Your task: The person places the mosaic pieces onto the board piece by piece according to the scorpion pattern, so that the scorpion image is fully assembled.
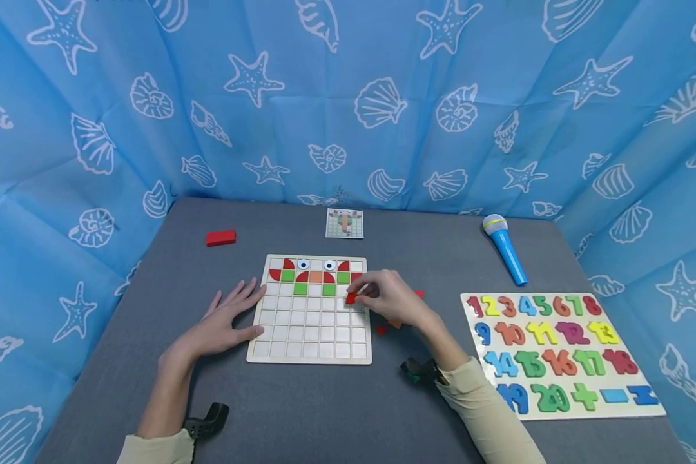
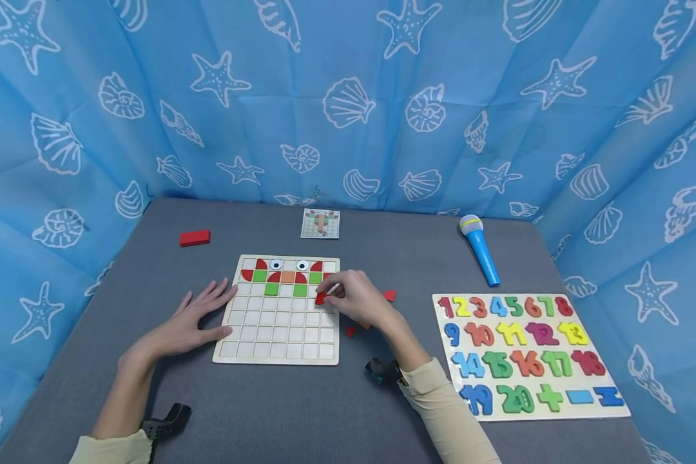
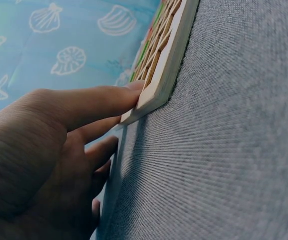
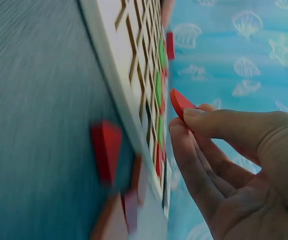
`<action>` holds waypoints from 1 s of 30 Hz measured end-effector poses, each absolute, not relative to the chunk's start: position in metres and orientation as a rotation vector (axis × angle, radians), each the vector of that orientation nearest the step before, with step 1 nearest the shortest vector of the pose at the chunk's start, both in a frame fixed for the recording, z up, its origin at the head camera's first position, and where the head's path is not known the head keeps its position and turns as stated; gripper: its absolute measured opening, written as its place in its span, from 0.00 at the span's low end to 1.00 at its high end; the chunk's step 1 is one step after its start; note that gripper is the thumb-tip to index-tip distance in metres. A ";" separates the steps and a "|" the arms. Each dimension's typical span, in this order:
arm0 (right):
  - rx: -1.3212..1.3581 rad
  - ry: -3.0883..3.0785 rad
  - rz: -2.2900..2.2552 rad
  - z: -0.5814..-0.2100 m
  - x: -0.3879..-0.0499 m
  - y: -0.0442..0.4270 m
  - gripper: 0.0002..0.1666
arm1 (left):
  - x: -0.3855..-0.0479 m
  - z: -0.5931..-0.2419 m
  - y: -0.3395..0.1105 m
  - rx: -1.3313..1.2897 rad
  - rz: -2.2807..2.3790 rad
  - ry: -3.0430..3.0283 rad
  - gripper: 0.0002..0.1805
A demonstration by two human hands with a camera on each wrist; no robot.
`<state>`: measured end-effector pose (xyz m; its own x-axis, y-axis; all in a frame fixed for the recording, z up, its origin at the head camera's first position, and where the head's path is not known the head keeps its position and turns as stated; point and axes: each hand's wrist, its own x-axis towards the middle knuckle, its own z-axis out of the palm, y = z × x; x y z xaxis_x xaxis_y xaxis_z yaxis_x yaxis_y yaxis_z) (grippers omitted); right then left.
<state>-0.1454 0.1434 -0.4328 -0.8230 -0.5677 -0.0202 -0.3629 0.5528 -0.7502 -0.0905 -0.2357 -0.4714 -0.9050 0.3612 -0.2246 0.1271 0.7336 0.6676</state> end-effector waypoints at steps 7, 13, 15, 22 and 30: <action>-0.804 2.538 -1.114 -0.441 -0.152 0.111 0.07 | -0.091 -0.471 -0.235 0.376 0.968 2.590 0.49; -0.778 2.530 -1.065 -0.441 -0.155 0.097 0.06 | -0.091 -0.472 -0.236 0.371 0.961 2.594 0.49; -0.768 2.539 -1.044 -0.441 -0.154 0.094 0.06 | -0.091 -0.472 -0.236 0.371 0.964 2.595 0.50; -0.728 2.610 -0.993 -0.436 -0.150 0.087 0.03 | -0.091 -0.472 -0.236 0.375 0.965 2.595 0.49; -0.733 2.589 -1.017 -0.438 -0.148 0.088 0.03 | -0.091 -0.471 -0.235 0.365 0.964 2.591 0.50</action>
<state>-0.1482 0.0883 -0.4383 -0.8376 -0.5431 -0.0587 -0.3578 0.6267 -0.6923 -0.0909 -0.2354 -0.4709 -0.9049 0.3557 -0.2338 0.1164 0.7351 0.6679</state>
